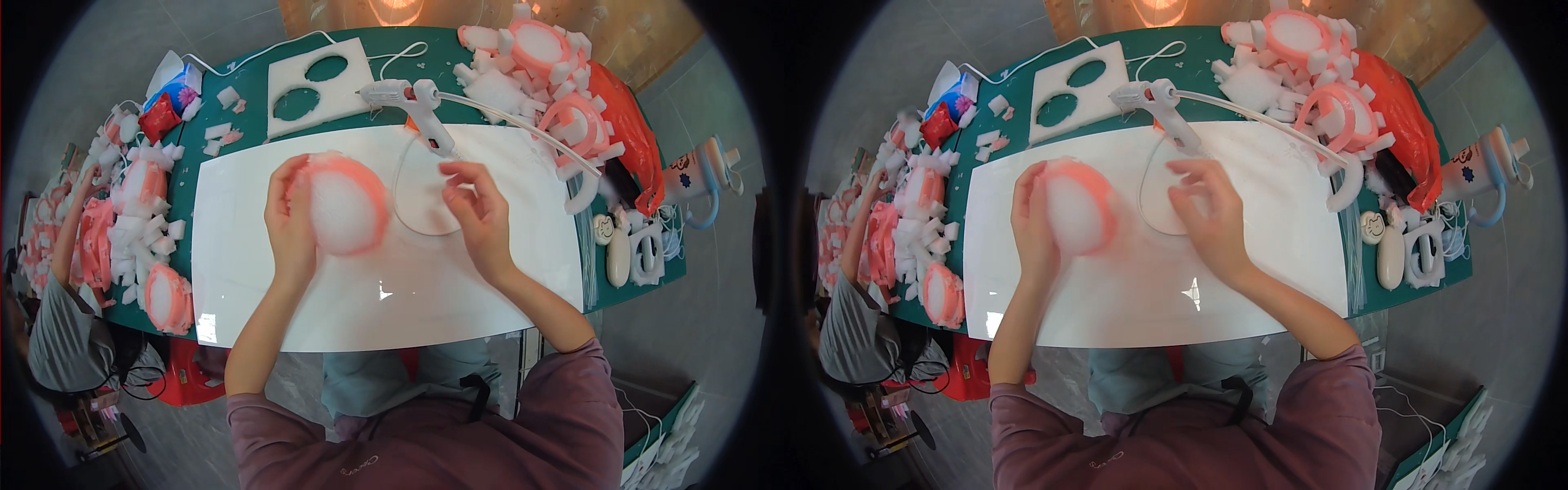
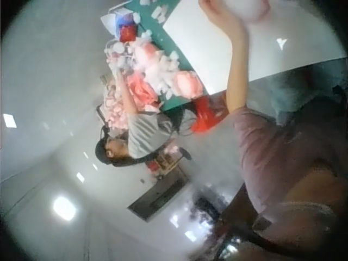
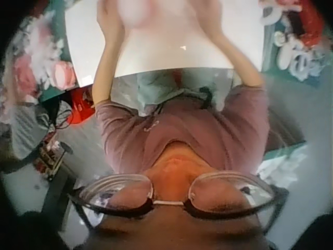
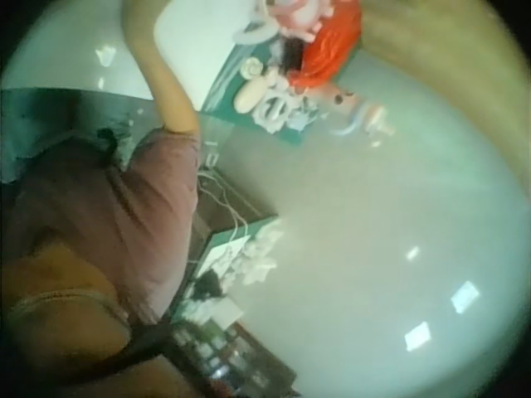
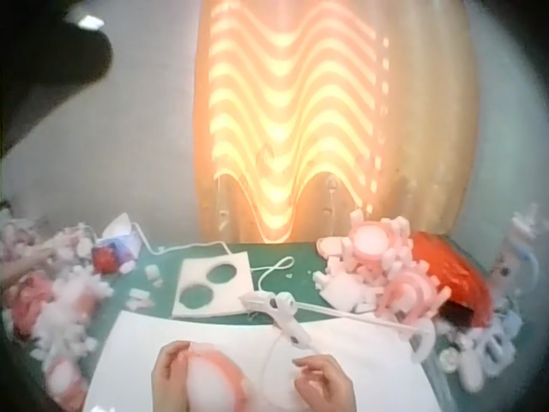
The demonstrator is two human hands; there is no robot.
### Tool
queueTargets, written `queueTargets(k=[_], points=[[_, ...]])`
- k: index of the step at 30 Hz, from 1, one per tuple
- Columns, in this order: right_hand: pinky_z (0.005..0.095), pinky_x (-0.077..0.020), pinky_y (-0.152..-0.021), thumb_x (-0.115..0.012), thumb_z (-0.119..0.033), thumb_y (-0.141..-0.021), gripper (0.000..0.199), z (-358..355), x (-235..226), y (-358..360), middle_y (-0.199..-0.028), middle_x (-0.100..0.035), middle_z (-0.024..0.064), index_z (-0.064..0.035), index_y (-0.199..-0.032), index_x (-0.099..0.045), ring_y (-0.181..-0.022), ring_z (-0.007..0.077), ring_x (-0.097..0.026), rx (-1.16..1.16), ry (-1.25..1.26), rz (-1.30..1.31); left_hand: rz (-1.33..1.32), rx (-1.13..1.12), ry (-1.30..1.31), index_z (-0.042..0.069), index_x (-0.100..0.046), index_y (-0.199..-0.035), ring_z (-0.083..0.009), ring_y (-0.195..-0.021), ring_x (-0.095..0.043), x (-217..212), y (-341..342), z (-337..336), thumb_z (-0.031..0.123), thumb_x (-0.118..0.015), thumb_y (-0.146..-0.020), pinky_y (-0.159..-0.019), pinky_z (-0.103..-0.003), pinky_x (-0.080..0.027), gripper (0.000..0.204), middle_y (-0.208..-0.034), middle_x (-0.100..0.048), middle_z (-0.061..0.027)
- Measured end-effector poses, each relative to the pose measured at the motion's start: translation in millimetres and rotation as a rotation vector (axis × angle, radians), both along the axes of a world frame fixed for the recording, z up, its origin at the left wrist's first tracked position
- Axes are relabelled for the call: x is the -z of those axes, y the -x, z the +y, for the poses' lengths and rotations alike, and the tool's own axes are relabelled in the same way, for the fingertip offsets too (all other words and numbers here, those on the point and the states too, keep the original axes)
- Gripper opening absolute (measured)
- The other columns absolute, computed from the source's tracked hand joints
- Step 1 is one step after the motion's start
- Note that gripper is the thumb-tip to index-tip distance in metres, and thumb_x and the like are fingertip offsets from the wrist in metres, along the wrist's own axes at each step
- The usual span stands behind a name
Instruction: Gluing pink and white foam pieces together using a hot glue gun to assemble products.
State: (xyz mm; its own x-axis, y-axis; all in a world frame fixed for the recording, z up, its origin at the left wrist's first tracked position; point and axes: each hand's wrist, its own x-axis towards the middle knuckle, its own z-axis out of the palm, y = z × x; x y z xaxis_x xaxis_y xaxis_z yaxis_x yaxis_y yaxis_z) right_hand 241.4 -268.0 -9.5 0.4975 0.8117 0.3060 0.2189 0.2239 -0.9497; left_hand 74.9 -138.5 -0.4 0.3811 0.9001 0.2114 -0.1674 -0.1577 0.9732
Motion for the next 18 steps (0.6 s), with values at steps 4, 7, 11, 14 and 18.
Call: queueTargets(k=[4,7,11,14,18], points=[[0.0299,-0.0414,-0.083,-0.058,-0.006,-0.078,0.032,9,5,-15,-0.112,-0.047,0.007,-0.0028,-0.109,-0.051,-0.105,0.0168,-0.044,0.143,0.004,0.047,-0.268,0.098,0.528,0.005,-0.039,-0.124,-0.0177,-0.108,-0.048,7,5,18,0.018,-0.046,-0.092,-0.093,-0.03,-0.04,0.036,-0.118,-0.049,-0.01],[0.0318,-0.0405,-0.087,-0.059,-0.006,-0.077,0.037,17,14,-27,-0.114,-0.047,0.0074,-0.0035,-0.112,-0.048,-0.107,0.019,-0.044,0.211,0.032,-0.065,-0.237,0.083,0.502,0.004,-0.036,-0.128,-0.0176,-0.11,-0.047,10,1,18,0.013,-0.052,-0.088,-0.093,-0.03,-0.041,0.043,-0.12,-0.048,-0.0108],[0.0348,-0.0398,-0.09,-0.063,-0.01,-0.075,0.05,33,27,-48,-0.121,-0.046,0.0097,-0.004,-0.121,-0.042,-0.108,0.0218,-0.046,0.234,0.031,-0.243,-0.013,0.22,0.35,0.003,-0.031,-0.131,-0.0192,-0.112,-0.047,6,-4,13,0.0,-0.061,-0.076,-0.093,-0.03,-0.041,0.062,-0.123,-0.045,-0.0141],[0.0341,-0.0419,-0.087,-0.066,-0.015,-0.074,0.057,55,32,-56,-0.119,-0.049,0.0117,-0.0041,-0.124,-0.041,-0.101,0.0218,-0.051,0.184,0.057,-0.26,0.075,0.393,0.23,0.002,-0.03,-0.132,-0.0191,-0.111,-0.049,2,-2,7,0.0,-0.062,-0.074,-0.091,-0.03,-0.042,0.066,-0.123,-0.046,-0.0158],[0.0286,-0.045,-0.072,-0.066,-0.021,-0.075,0.047,84,10,-59,-0.095,-0.061,0.0099,-0.0025,-0.115,-0.051,-0.08,0.0173,-0.057,0.064,0.331,-0.147,0.053,0.494,0.305,0.009,-0.029,-0.135,-0.0189,-0.094,-0.058,5,4,11,0.001,-0.063,-0.073,-0.083,-0.03,-0.046,0.071,-0.108,-0.057,-0.0149]])
